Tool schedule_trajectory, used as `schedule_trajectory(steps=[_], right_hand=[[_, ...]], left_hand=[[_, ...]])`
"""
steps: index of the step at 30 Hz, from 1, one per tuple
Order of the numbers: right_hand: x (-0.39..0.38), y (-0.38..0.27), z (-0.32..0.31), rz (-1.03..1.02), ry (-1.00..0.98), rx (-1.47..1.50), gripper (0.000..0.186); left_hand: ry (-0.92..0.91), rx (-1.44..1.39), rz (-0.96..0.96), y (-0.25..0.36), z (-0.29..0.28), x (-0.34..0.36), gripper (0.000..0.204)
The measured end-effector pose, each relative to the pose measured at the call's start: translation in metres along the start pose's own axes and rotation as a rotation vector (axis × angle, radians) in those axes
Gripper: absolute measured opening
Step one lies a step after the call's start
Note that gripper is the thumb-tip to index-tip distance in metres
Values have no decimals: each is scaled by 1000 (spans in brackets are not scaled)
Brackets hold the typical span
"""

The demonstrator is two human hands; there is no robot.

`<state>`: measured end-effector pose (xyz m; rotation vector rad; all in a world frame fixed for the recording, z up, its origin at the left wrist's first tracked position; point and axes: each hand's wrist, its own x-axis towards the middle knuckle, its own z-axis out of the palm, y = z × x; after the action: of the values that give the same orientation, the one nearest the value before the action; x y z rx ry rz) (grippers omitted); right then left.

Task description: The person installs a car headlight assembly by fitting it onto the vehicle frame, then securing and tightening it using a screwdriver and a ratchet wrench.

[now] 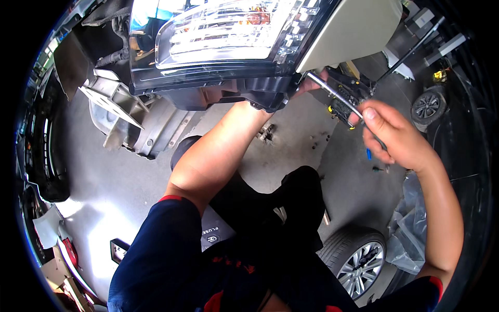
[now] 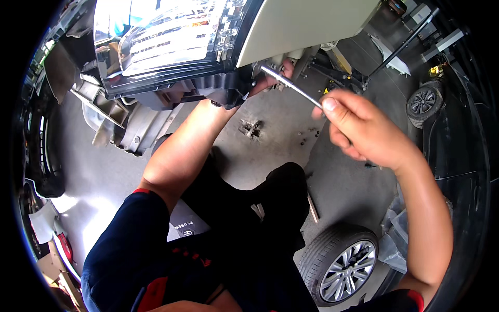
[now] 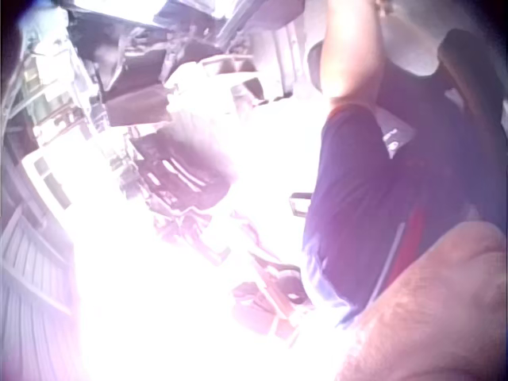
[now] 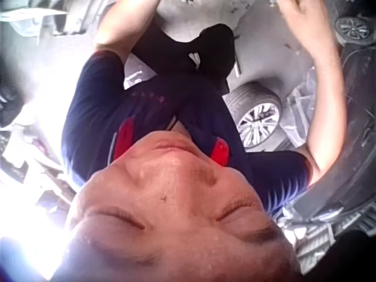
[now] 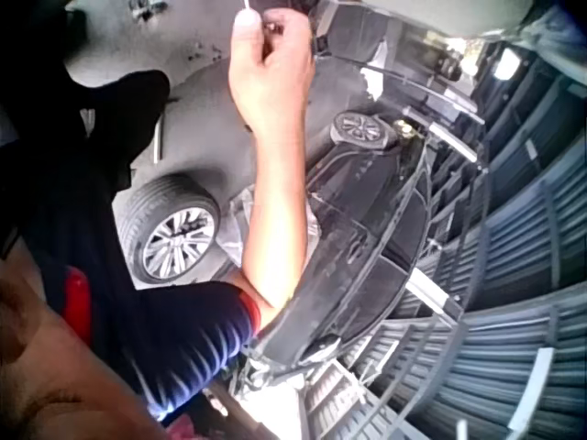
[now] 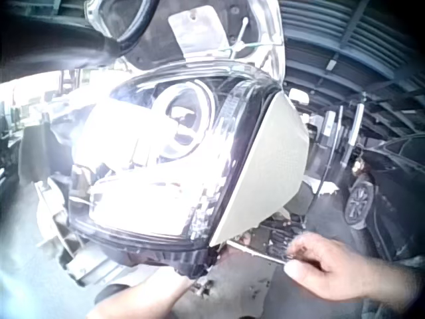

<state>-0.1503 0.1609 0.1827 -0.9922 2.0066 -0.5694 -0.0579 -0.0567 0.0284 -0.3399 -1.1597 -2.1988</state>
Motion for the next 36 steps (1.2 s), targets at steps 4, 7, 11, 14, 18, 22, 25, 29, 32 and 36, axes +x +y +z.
schedule_trajectory(steps=[4, 7, 11, 14, 18, 22, 25, 29, 32, 36], right_hand=[[-14, 12, 40, -615, 741, -1219, 33], [-3, 22, 45, -579, 716, -1102, 34], [3, 36, 36, -678, 628, -748, 29], [3, 30, 31, -428, 333, -198, 29], [4, 21, -4, 30, -285, 593, 38], [3, -1, 2, 59, -228, 378, 39], [-3, 12, 19, -290, 271, -390, 31], [-15, 6, 40, -598, 763, -1284, 33], [-7, 19, 40, -533, 597, -855, 27], [-9, 7, 25, -468, 419, -591, 21]], left_hand=[[-129, 395, 169, 3, -4, -4, 62], [13, 327, 212, -11, -6, -1, 55], [19, 321, 152, -19, -1, 5, 53], [40, 351, 96, -20, -2, -1, 52], [20, 364, 39, -22, 5, 5, 50], [34, 403, -21, -20, -7, 8, 49], [55, 400, -64, -30, -12, 9, 48], [40, 444, -60, -14, -6, -10, 47], [12, 463, 6, -23, -25, 5, 47], [23, -243, -29, -17, -17, 17, 37]])
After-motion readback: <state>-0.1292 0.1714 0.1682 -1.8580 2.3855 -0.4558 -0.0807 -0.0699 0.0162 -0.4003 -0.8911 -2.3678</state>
